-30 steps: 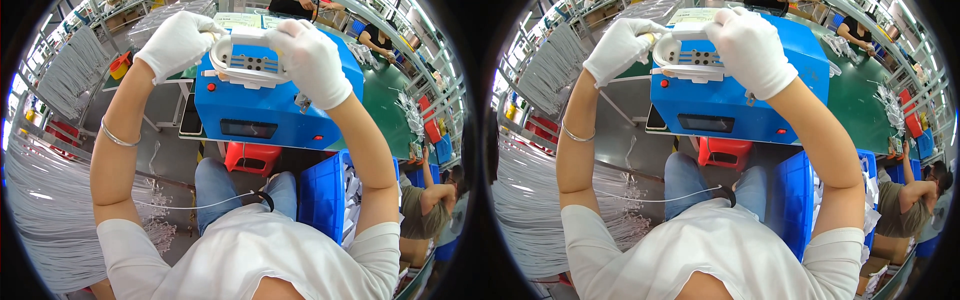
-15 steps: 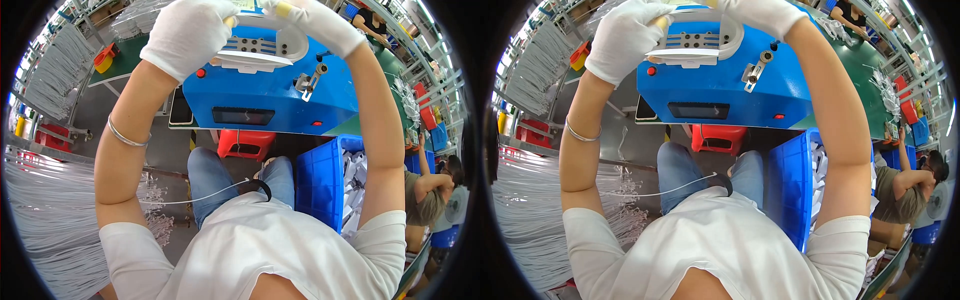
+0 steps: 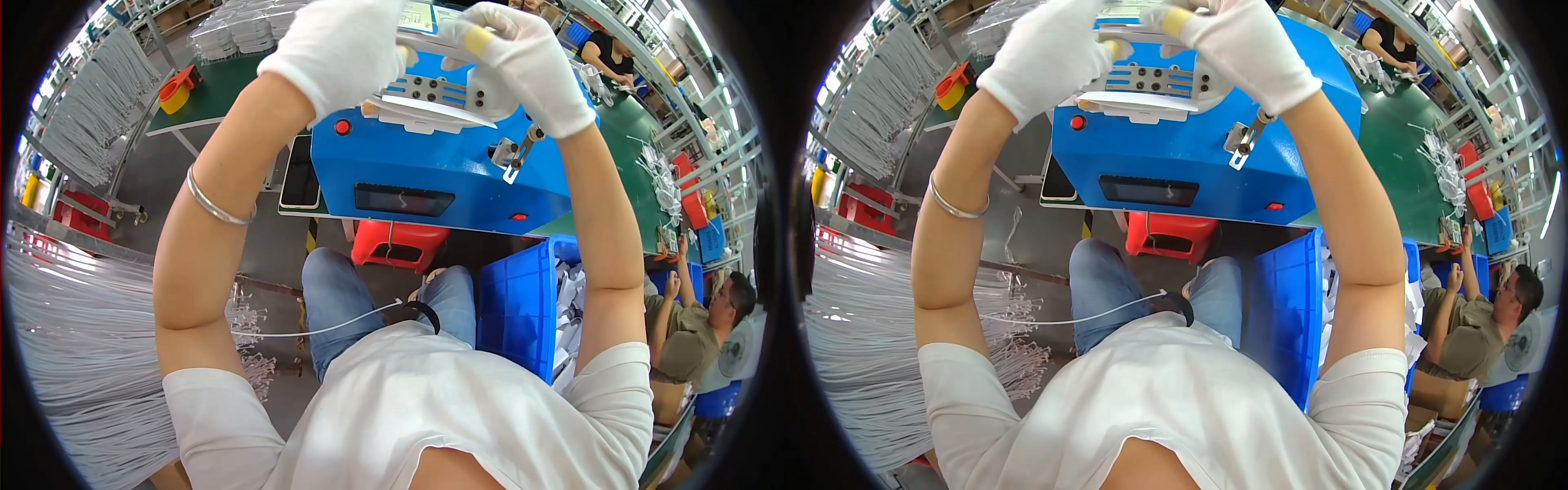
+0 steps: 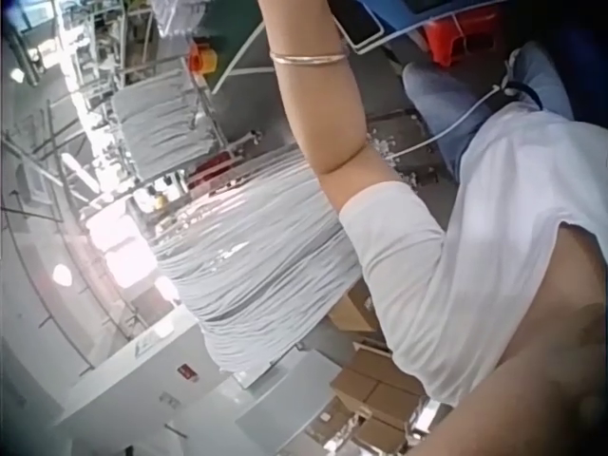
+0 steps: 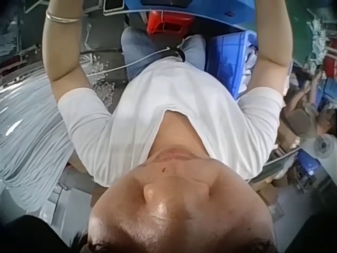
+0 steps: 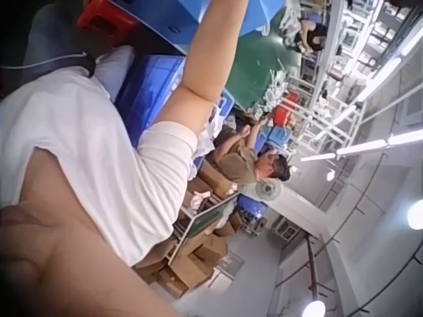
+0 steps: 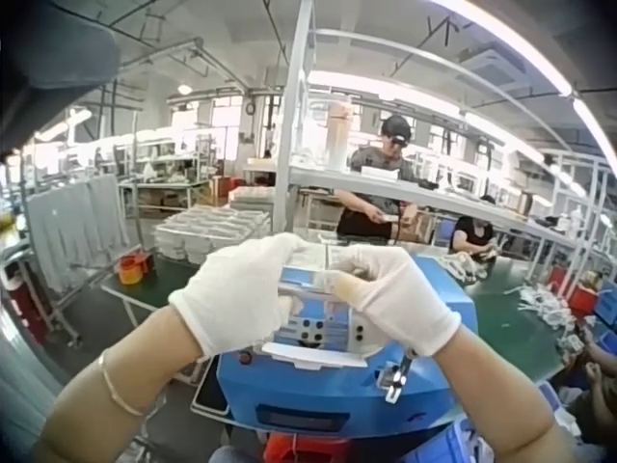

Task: Manually feed individual cables from a bundle into a processing machine and collect the finished parts in a bin.

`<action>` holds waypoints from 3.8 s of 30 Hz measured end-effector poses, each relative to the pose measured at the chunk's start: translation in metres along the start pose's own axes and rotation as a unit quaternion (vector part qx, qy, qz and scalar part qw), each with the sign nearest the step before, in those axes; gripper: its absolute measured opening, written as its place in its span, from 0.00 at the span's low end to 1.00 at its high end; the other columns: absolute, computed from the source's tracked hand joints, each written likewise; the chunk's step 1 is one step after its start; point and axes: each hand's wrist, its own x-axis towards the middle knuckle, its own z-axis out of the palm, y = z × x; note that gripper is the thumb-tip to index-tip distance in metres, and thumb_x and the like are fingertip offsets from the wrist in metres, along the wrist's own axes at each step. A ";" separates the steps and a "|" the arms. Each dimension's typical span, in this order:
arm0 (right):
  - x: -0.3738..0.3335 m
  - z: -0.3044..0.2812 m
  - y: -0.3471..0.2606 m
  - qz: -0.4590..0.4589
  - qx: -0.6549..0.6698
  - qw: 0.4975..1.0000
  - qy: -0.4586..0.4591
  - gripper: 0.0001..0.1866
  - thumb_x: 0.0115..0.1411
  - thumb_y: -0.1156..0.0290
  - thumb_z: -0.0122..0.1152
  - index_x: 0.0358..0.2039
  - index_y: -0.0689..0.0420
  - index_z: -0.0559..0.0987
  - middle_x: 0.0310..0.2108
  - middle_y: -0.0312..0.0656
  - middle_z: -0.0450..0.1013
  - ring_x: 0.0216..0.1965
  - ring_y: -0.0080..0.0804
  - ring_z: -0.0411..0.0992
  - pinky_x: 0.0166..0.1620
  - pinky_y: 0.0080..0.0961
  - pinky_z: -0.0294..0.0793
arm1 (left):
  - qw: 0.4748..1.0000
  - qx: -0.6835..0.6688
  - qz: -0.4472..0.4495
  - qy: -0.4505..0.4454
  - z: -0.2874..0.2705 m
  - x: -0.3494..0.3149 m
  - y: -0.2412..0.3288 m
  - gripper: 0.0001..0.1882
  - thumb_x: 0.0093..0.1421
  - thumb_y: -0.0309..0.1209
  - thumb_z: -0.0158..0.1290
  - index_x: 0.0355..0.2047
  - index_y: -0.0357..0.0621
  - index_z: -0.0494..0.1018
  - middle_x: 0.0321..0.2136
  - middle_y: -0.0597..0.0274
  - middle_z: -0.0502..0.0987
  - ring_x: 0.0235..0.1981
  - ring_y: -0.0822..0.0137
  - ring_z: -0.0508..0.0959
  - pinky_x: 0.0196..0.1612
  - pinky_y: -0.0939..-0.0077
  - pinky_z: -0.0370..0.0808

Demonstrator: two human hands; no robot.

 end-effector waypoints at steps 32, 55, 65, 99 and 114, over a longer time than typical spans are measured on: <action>0.009 -0.003 -0.028 0.122 -0.034 0.987 -0.094 0.11 0.59 0.66 0.58 0.30 0.61 0.75 0.24 0.38 0.72 0.29 0.19 0.71 0.30 0.18 0.70 | 0.996 -0.082 0.021 -0.035 0.014 -0.009 -0.013 0.05 0.49 0.26 0.53 0.27 0.42 0.70 0.25 0.50 0.75 0.31 0.49 0.76 0.34 0.60 0.73; -0.008 -0.031 0.016 -0.041 -0.008 0.985 -0.169 0.22 0.58 0.57 0.58 0.48 0.57 0.75 0.38 0.40 0.75 0.42 0.26 0.71 0.48 0.22 0.70 | 0.702 -0.529 -0.414 0.236 0.049 -0.115 0.045 0.16 0.64 0.29 0.44 0.50 0.36 0.66 0.26 0.58 0.75 0.22 0.70 0.74 0.27 0.78 0.75; 0.002 -0.022 0.016 -0.066 -0.199 0.968 -0.134 0.15 0.58 0.65 0.56 0.41 0.60 0.77 0.33 0.44 0.74 0.34 0.31 0.71 0.39 0.24 0.71 | 0.408 -0.828 -0.373 0.091 0.086 -0.120 0.053 0.19 0.59 0.34 0.52 0.49 0.40 0.65 0.41 0.57 0.73 0.27 0.64 0.71 0.28 0.72 0.66; -0.363 -0.199 0.218 0.391 -0.065 0.782 0.481 0.20 0.56 0.67 0.58 0.49 0.60 0.73 0.36 0.46 0.74 0.37 0.41 0.75 0.40 0.31 0.76 | 0.667 -0.468 -0.487 -0.315 0.050 -0.211 0.096 0.33 0.57 0.44 0.54 0.54 0.29 0.64 0.41 0.46 0.75 0.27 0.68 0.76 0.34 0.78 0.73; -0.520 -0.237 0.308 0.573 -0.389 0.607 0.389 0.13 0.52 0.63 0.55 0.36 0.50 0.82 0.36 0.48 0.77 0.38 0.46 0.75 0.44 0.36 0.72 | 0.613 -0.494 -0.461 -0.410 0.085 -0.202 0.117 0.28 0.59 0.39 0.53 0.53 0.30 0.66 0.42 0.43 0.75 0.30 0.65 0.78 0.35 0.75 0.75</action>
